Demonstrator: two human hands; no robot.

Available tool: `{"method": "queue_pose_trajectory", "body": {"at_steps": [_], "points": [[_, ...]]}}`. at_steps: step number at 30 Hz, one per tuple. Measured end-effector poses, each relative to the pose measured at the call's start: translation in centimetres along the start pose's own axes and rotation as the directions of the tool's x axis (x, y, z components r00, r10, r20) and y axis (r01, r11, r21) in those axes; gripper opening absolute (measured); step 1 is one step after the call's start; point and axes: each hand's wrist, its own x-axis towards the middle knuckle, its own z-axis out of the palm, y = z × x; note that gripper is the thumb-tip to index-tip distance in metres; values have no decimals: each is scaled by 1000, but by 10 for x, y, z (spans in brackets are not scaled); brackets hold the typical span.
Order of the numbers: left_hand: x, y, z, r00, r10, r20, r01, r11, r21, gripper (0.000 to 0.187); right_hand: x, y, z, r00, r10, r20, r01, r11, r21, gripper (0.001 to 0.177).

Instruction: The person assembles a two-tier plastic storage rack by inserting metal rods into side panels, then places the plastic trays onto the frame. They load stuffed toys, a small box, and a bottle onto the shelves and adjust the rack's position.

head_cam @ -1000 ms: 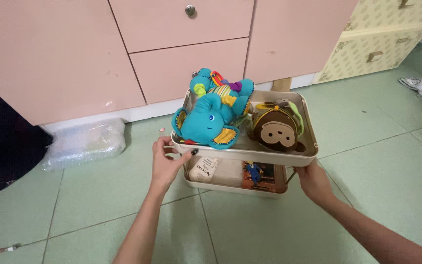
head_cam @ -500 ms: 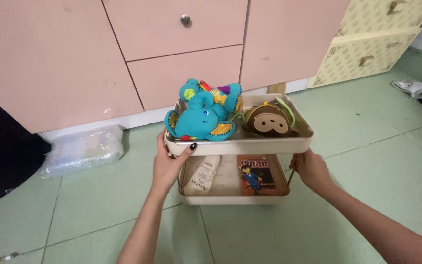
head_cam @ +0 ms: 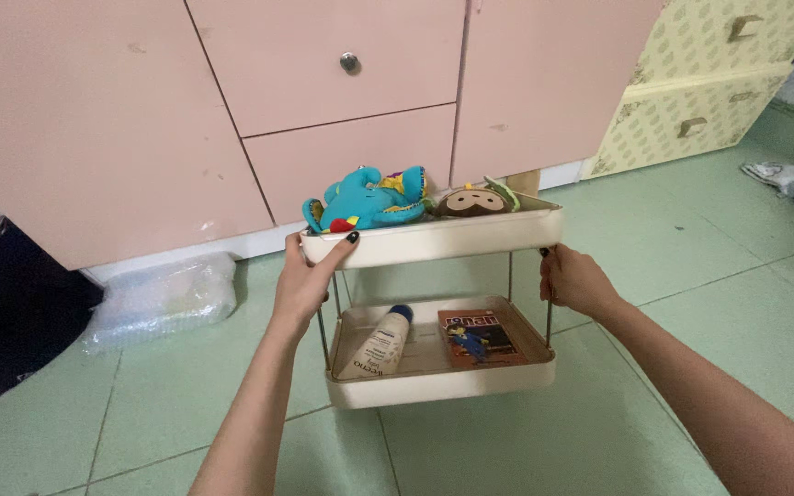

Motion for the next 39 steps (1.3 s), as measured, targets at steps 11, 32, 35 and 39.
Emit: {"method": "queue_pose_trajectory", "body": {"at_steps": [11,32,35,39], "points": [[-4,-1,1,1000,0,19,0,1000,4,96,-4,0,3,996,86,7,-86,995,55,37],[-7,-91,-9,974,156,162,-113,963,-245,104,-43,39,87,991,-25,-134,41,992,116,28],[-3,-101,-11,979,152,137,-118,966,-229,100,-48,44,95,991,-37,-132,54,991,124,29],[5,-112,-13,1000,25,6,-25,997,-74,92,-65,33,109,994,-36,-106,46,995,86,27]]}}
